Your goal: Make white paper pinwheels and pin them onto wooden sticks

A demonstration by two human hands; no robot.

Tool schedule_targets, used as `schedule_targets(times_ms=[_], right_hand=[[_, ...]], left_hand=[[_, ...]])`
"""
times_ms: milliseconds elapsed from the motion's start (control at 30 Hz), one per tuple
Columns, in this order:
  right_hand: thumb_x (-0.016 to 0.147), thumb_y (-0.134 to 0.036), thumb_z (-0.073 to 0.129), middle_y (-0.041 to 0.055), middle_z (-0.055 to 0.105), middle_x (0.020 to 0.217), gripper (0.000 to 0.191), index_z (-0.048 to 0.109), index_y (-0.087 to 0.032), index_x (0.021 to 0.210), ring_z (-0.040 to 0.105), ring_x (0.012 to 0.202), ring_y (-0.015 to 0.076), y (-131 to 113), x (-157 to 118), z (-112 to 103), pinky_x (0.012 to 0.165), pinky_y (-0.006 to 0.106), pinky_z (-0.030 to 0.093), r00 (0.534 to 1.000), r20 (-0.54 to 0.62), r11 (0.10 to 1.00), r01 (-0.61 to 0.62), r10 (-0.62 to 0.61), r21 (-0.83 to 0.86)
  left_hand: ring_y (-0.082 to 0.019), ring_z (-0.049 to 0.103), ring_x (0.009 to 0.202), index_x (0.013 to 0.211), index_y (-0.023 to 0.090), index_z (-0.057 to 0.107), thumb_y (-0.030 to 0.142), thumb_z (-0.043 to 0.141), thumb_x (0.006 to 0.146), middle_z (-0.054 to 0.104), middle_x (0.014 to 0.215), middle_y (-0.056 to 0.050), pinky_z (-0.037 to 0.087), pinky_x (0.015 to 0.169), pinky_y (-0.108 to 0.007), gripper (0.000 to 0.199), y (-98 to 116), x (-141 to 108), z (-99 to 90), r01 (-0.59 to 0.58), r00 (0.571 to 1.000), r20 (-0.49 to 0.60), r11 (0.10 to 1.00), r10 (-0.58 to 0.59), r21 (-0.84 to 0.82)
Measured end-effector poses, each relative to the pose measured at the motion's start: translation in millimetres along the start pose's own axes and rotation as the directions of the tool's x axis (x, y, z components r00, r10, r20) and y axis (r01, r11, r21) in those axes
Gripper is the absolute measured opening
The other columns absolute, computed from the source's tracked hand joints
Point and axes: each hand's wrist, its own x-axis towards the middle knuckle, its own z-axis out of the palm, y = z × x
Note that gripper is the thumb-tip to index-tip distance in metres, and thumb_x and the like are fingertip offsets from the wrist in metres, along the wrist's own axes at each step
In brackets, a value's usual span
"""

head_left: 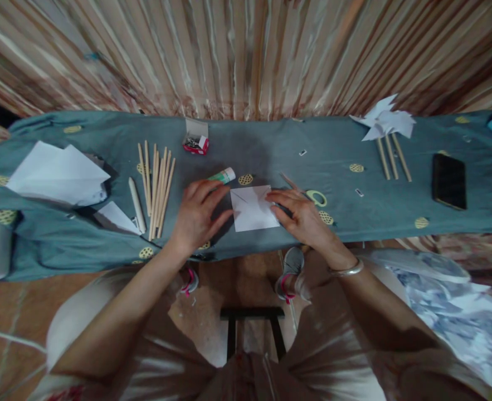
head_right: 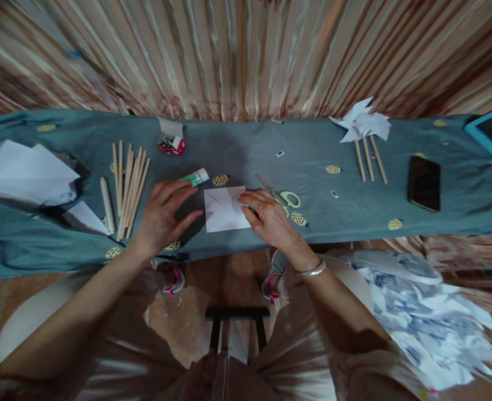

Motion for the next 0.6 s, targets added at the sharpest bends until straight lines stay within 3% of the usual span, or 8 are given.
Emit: schedule_targets(times_ms=[133,267,433,600], right_hand=[[0.093,-0.017,0.046,0.0092,0.069,0.124,0.033,0.067,-0.021,0.119,0.059,0.119,0.0246,0,-8,4,0.104,0.048,0.049,0.998,0.033,0.998,0.062,-0.062,-0.009],[0.091,-0.013,0.045,0.0106,0.065,0.130,0.037,0.066,-0.021,0.121,0.055,0.124,0.0258,0,-11,7,0.105,0.050,0.048,0.995,0.075,0.998,0.064,-0.064,0.005],[0.080,-0.007,0.051,0.0108,0.061,0.135,0.047,0.064,-0.021,0.124,0.052,0.130,0.0262,1,-11,0,0.110,0.051,0.044,0.989,0.138,0.997,0.036,-0.046,0.075],[0.075,-0.013,0.067,0.0092,0.050,0.149,0.056,0.059,-0.027,0.129,0.043,0.141,0.0265,1,-12,-11,0.116,0.048,0.036,0.967,0.252,0.975,-0.094,0.042,0.199]], left_hand=[[-0.026,0.058,0.102,0.113,0.015,0.062,0.035,0.061,0.092,0.068,0.108,-0.011,0.048,0.087,-0.040,0.029,32,-4,14.4,-0.234,0.968,0.080,0.971,0.237,-0.046],[-0.023,0.059,0.094,0.105,0.015,0.064,0.030,0.058,0.094,0.069,0.099,-0.009,0.046,0.080,-0.036,0.020,44,-2,23.5,-0.280,0.948,0.155,0.960,0.278,-0.012],[-0.020,0.060,0.085,0.101,0.015,0.066,0.023,0.052,0.097,0.069,0.091,-0.006,0.044,0.076,-0.033,0.016,46,1,25.8,-0.324,0.940,0.136,0.945,0.314,0.054],[-0.019,0.061,0.080,0.094,0.013,0.067,0.017,0.051,0.097,0.069,0.086,-0.007,0.046,0.073,-0.033,0.017,47,1,23.9,-0.359,0.929,0.135,0.928,0.345,0.100]])
